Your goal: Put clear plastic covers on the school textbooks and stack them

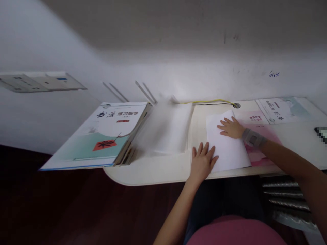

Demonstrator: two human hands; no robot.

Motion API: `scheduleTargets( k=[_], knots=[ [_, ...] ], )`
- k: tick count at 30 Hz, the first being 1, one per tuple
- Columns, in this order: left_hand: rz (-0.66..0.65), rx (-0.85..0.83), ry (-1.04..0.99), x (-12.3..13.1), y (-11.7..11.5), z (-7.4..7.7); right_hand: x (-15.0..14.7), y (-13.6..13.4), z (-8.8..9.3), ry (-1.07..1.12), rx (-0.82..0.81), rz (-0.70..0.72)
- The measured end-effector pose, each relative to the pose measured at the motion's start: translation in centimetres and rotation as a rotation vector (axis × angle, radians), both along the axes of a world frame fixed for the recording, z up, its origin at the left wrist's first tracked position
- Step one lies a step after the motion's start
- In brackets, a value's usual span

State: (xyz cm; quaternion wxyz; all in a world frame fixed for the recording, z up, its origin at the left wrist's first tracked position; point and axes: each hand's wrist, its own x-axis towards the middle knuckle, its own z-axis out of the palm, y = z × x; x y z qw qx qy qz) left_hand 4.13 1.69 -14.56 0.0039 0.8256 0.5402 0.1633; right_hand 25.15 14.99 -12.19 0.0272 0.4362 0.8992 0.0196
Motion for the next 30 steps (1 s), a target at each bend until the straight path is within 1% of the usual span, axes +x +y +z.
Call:
scheduleTargets(
  k=[5,9,13,19,22,25,28,30],
  knots=[
    [-0.010,-0.013,0.012,-0.1,0.0,0.1,-0.8,4.1,0.2,-0.018,-0.114,0.035],
    [-0.016,-0.002,0.011,-0.2,0.0,0.1,-0.7,5.6,-0.3,-0.007,-0.173,0.053],
    [-0.014,0.003,0.009,-0.2,-0.1,0.1,-1.1,6.3,-1.1,0.015,-0.143,0.050],
    [-0.009,-0.005,0.007,-0.4,-0.1,0.1,-3.0,7.6,-2.1,0.047,-0.075,-0.014],
    [-0.005,-0.004,0.009,-0.4,-0.1,0.0,-3.9,7.9,-2.0,0.025,-0.085,-0.031],
    [-0.002,0.001,0.007,-0.4,0.0,-0.1,-4.6,7.5,-1.2,0.002,-0.097,-0.030],
    [-0.001,0.009,0.004,-0.4,0.0,-0.1,-4.5,6.4,-0.1,0.005,-0.126,0.053],
    [-0.003,0.014,0.003,-0.4,0.0,-0.1,-3.3,5.1,0.5,0.052,-0.123,0.146]
  ],
)
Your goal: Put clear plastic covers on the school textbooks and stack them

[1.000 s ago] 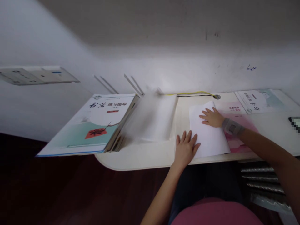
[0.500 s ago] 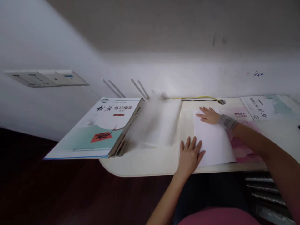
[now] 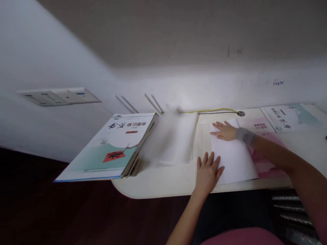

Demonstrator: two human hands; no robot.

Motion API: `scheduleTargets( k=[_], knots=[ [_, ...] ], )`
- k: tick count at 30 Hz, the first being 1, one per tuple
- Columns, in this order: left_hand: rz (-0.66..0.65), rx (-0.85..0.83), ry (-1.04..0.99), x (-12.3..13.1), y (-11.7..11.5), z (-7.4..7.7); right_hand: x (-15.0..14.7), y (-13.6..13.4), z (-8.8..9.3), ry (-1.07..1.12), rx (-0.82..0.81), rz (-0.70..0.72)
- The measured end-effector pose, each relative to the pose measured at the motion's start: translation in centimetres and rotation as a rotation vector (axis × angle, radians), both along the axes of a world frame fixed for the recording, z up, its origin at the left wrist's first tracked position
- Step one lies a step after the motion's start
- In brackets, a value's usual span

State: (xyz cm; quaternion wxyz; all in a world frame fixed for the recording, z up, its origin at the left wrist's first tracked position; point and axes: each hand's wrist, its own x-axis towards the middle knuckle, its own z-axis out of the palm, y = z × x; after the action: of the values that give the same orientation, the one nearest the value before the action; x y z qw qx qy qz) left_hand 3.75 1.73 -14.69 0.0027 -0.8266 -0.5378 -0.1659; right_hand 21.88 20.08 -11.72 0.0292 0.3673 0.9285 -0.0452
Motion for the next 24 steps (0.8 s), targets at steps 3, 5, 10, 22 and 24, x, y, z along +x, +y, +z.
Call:
scheduleTargets(
  k=[3,5,10,22,24],
  knots=[
    [0.000,0.013,-0.003,0.0,0.0,-0.1,3.6,-2.6,-0.2,0.250,0.045,-0.026],
    [0.000,0.022,-0.003,0.0,0.1,-0.2,6.3,-4.8,-1.2,0.501,0.077,-0.249],
    [0.042,0.063,-0.040,0.0,0.2,-0.5,8.7,-9.9,-4.3,0.684,-0.011,-0.532],
    [0.102,-0.021,-0.142,-1.8,0.0,-0.7,3.9,-11.2,-5.2,0.668,0.072,-0.498],
    [0.093,-0.022,-0.159,-1.9,0.0,-0.5,3.9,-11.4,-5.3,0.680,0.082,-0.514]
  ],
)
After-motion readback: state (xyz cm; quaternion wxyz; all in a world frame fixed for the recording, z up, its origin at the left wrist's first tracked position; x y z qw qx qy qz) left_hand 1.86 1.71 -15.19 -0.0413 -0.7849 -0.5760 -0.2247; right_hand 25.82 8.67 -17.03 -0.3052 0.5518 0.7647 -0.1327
